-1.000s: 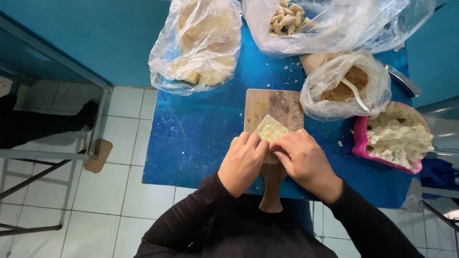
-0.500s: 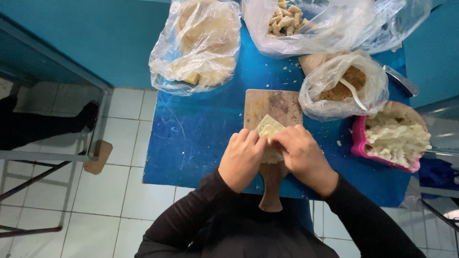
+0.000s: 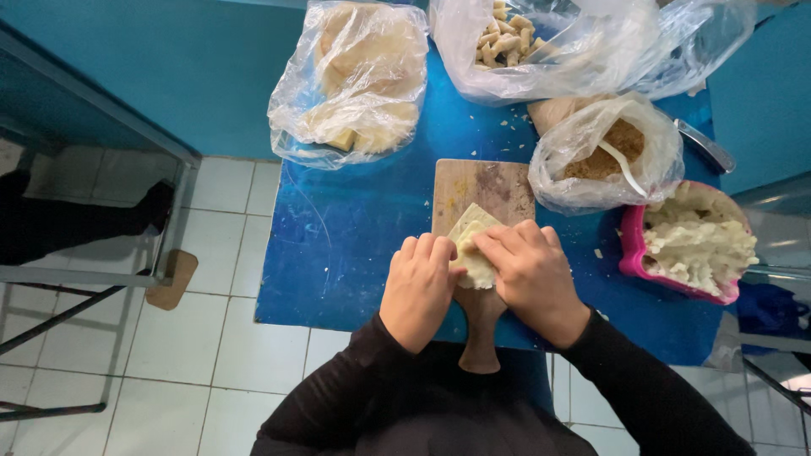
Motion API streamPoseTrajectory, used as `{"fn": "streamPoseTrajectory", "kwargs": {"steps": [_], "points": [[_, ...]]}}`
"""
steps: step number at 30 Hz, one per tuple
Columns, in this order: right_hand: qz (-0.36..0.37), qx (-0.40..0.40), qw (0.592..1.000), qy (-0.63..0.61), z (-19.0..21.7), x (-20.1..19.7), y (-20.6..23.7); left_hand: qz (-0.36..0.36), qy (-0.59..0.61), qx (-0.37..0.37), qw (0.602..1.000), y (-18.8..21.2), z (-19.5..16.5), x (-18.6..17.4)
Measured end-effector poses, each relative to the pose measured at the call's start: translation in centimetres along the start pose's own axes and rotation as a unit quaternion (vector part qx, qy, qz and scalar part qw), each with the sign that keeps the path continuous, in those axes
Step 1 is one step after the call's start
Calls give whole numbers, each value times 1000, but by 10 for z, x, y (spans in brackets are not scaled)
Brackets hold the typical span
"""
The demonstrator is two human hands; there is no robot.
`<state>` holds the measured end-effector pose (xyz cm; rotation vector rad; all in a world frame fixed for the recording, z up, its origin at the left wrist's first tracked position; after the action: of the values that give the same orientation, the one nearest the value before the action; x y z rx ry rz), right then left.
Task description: The person sits at a blue table and assembles filled pastries. They place white filling from a pink bowl onto square wrappers on a wooden board, use a spoon to scoop brown filling from a plastic bag, fold the wrappers over the filling, and arrange the folded pieces in rows on the board.
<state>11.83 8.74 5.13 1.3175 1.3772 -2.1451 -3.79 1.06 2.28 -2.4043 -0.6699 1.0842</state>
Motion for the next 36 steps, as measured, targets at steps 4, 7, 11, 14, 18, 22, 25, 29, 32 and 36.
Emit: {"fn": "streamPoseTrajectory", "kwargs": {"steps": [4, 7, 11, 14, 18, 22, 25, 29, 32, 36], "points": [[-17, 101, 991, -85, -9, 1, -6, 18, -12, 1, 1000, -4, -2, -2], [5, 264, 944, -200, -20, -3, -7, 6, 3, 1, 1000, -11, -8, -7], [78, 398, 848, -342, -31, -15, 0, -73, 111, 100, 986, -26, -21, -17], [91, 405, 826, -381, -33, -25, 6, 87, 125, 123, 981, -39, -24, -14], [-50, 269, 952, -136, -53, -60, 5, 73, 122, 206, 968, -64, -23, -1], [-102, 182, 973, 93, -85, -90, -2, -5, 83, 216, 973, -113, -11, 31], [-66, 147, 977, 139, -103, -87, -7, -100, 29, 254, 962, -176, -1, 65], [-47, 115, 981, 150, -121, -76, -9, -87, -45, 206, 974, -214, 18, 93], [-86, 151, 983, 55, -137, -70, -11, -141, -131, 302, 934, -199, 29, 91], [-122, 218, 968, 0, -155, -64, -12, -42, -312, 237, 919, -192, 46, 88]]}}
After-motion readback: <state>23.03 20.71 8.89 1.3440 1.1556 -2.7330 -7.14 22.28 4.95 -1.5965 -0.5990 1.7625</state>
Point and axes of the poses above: each hand's wrist, its own y-axis away from the middle knuckle, its own x-axis out of the palm, z = x × y, the point moved 2 cm from there along -y, towards the middle knuckle, and after that the axes turned 15 degrees about -z, right-handed, at the moved point
